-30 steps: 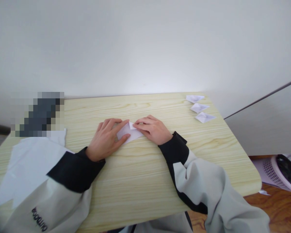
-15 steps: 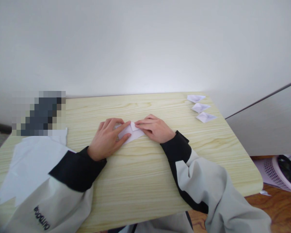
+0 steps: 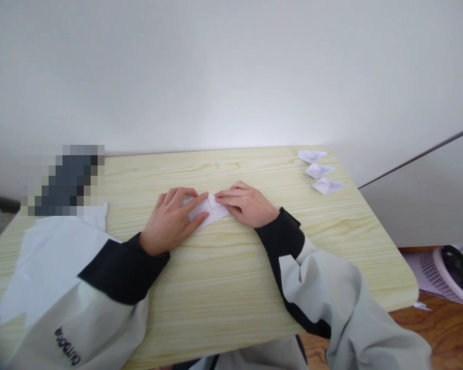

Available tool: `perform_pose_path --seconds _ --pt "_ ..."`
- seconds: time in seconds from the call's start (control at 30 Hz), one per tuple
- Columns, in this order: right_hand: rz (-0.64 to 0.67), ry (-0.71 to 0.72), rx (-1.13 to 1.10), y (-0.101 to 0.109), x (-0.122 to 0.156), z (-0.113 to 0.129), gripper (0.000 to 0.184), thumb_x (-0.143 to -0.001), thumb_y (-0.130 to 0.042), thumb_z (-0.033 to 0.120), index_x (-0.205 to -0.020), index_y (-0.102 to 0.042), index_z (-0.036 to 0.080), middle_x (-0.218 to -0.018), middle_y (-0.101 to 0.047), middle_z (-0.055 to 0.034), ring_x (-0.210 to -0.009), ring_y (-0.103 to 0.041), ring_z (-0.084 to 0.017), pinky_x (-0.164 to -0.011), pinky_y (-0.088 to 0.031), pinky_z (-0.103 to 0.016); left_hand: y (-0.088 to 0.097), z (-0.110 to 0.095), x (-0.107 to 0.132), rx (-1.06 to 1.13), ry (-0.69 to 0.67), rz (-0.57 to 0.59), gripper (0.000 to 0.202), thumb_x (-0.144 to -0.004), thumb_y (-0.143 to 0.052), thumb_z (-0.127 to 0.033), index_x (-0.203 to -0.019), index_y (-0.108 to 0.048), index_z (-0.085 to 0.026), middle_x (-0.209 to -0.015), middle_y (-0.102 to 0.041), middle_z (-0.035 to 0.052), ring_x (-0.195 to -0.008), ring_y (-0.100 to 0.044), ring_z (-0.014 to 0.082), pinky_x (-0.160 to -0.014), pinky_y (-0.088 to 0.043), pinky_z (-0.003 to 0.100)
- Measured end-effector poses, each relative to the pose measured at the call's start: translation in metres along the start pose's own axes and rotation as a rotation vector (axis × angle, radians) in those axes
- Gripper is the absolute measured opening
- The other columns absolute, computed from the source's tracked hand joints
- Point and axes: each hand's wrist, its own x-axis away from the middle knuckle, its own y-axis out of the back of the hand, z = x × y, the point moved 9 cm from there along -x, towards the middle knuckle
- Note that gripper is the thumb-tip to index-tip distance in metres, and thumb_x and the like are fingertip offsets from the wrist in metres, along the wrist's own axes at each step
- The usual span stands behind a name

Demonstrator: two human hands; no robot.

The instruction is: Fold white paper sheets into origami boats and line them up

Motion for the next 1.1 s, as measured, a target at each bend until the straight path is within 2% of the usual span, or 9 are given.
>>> perform_pose_path --seconds 0.43,0.63,0.77,0.93,1.1 --pt "0.01 0.01 0.02 -0.0007 -0.0019 0.0039 0.027 -0.088 -0.049 0.014 -0.106 -0.069 0.019 -0.11 -0.069 -0.0052 -0.095 -0.057 -0.02 -0.086 -0.052 -0.038 -0.0003 -0.0009 -0.0007 -0.017 -0.008 0.008 0.042 -0.09 -0.047 -0.041 -0.127 -0.056 -0.022 -0.113 -0.057 0.0102 -0.105 -0.049 0.0285 -0.087 -0.039 0.045" --pt "0.007 -0.011 0.041 0.0023 -0.0043 0.0069 0.025 -0.086 -0.049 0.012 -0.099 -0.07 0.018 -0.099 -0.067 -0.0074 -0.09 -0.056 -0.019 -0.082 -0.051 -0.036 0.0003 -0.0026 -0.0015 -0.034 -0.016 0.01 0.042 -0.09 -0.046 -0.041 -0.126 -0.056 -0.022 -0.114 -0.057 0.0103 -0.105 -0.048 0.0289 -0.086 -0.04 0.045" --pt "0.017 -0.008 0.053 0.0016 -0.0036 0.0077 0.024 -0.085 -0.05 0.012 -0.1 -0.069 0.017 -0.099 -0.066 -0.0079 -0.09 -0.056 -0.019 -0.083 -0.049 -0.035 0.0013 -0.0041 -0.0021 -0.032 -0.018 0.01 0.042 -0.09 -0.047 -0.041 -0.125 -0.057 -0.021 -0.113 -0.057 0.0106 -0.105 -0.049 0.0295 -0.086 -0.04 0.046" --pt "0.045 -0.051 0.106 -0.0012 -0.002 0.0059 0.024 -0.088 -0.05 0.02 -0.104 -0.068 0.019 -0.098 -0.064 -0.0081 -0.09 -0.056 -0.02 -0.083 -0.046 -0.036 0.0012 -0.0054 -0.0027 -0.03 -0.022 0.012 0.041 -0.09 -0.047 -0.04 -0.125 -0.057 -0.022 -0.114 -0.058 0.0113 -0.105 -0.049 0.0301 -0.085 -0.04 0.047" --pt "0.06 -0.104 0.192 -0.0035 -0.0038 0.0074 0.032 -0.092 -0.046 0.032 -0.114 -0.065 0.019 -0.1 -0.061 -0.01 -0.093 -0.052 -0.022 -0.083 -0.044 -0.039 0.0019 -0.0067 -0.0037 -0.037 -0.029 0.016 0.04 -0.09 -0.046 -0.04 -0.126 -0.056 -0.023 -0.114 -0.058 0.0117 -0.105 -0.049 0.0298 -0.084 -0.039 0.046"
